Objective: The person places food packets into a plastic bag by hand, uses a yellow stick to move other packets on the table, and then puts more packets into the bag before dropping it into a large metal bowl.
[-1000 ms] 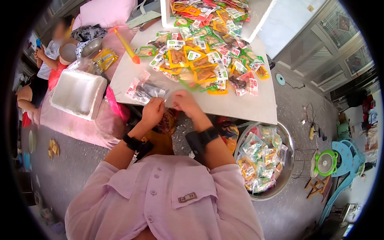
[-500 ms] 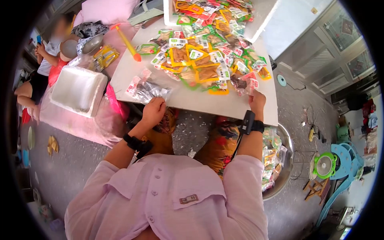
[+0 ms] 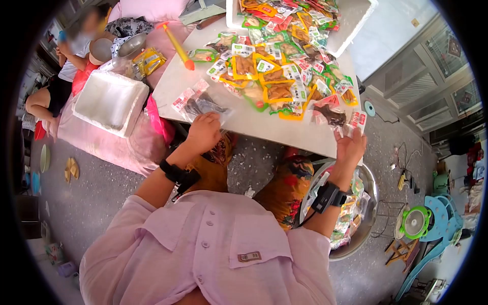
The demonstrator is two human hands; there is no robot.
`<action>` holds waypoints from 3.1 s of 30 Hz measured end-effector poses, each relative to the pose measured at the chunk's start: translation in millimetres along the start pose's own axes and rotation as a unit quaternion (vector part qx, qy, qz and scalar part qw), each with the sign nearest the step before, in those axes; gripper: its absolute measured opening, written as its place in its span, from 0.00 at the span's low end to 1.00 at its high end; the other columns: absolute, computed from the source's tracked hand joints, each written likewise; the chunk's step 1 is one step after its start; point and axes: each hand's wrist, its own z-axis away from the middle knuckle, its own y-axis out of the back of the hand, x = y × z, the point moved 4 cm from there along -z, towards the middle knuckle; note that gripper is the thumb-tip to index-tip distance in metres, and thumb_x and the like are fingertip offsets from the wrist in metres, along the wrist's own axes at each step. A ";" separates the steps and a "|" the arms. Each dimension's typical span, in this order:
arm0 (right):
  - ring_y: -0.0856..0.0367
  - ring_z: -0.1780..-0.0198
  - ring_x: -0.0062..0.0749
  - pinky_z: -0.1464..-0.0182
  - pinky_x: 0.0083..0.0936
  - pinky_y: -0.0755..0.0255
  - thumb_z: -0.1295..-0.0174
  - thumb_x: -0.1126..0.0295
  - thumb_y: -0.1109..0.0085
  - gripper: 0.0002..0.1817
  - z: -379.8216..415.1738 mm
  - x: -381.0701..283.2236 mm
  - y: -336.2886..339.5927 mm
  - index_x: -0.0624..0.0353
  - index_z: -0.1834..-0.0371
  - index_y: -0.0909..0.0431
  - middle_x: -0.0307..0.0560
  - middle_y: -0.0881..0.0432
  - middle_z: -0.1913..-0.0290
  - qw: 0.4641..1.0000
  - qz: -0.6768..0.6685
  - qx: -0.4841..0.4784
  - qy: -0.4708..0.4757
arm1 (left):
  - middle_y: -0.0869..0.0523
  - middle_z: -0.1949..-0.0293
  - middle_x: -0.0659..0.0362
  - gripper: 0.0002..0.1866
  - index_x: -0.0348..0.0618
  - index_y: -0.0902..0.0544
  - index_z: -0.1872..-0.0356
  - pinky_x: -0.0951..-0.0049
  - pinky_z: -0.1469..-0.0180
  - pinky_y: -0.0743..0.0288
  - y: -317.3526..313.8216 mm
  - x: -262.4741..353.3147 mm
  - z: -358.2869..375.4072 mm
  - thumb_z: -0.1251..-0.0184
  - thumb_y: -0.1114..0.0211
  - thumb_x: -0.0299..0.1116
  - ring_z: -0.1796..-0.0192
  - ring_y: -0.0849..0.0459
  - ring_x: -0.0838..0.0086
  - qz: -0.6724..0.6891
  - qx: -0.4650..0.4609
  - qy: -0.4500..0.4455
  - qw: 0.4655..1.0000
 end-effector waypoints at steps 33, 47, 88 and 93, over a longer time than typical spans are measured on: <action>0.25 0.59 0.37 0.58 0.36 0.29 0.42 0.73 0.54 0.12 116.3 159.7 -80.1 0.57 0.54 0.37 0.46 0.26 0.58 0.941 -0.036 -0.099 -0.321 | 0.26 0.63 0.44 0.08 0.35 0.30 0.68 0.61 0.57 0.34 -1.1 -3.0 4.1 0.52 0.49 0.23 0.59 0.29 0.51 0.201 -0.001 0.056 0.978; 0.25 0.58 0.34 0.57 0.33 0.29 0.42 0.76 0.57 0.11 136.6 181.7 -111.8 0.56 0.55 0.35 0.44 0.26 0.57 0.940 -0.140 -0.101 -0.295 | 0.26 0.59 0.45 0.09 0.36 0.29 0.68 0.61 0.51 0.36 15.8 15.5 4.0 0.55 0.47 0.21 0.55 0.29 0.52 0.139 0.058 0.043 0.988; 0.25 0.69 0.24 0.71 0.16 0.29 0.44 0.77 0.55 0.09 116.8 241.8 -175.5 0.60 0.60 0.28 0.42 0.24 0.67 0.927 0.156 -0.219 -0.262 | 0.27 0.52 0.55 0.10 0.40 0.25 0.69 0.59 0.42 0.46 7.2 3.2 19.1 0.54 0.44 0.30 0.45 0.33 0.62 0.086 0.030 0.042 0.995; 0.25 0.62 0.29 0.62 0.21 0.28 0.45 0.79 0.56 0.10 116.1 246.4 -172.8 0.63 0.60 0.30 0.46 0.25 0.62 0.931 0.115 -0.230 -0.260 | 0.27 0.52 0.56 0.10 0.40 0.25 0.67 0.59 0.41 0.46 5.3 3.8 19.4 0.53 0.45 0.30 0.45 0.32 0.64 0.086 0.018 0.053 0.995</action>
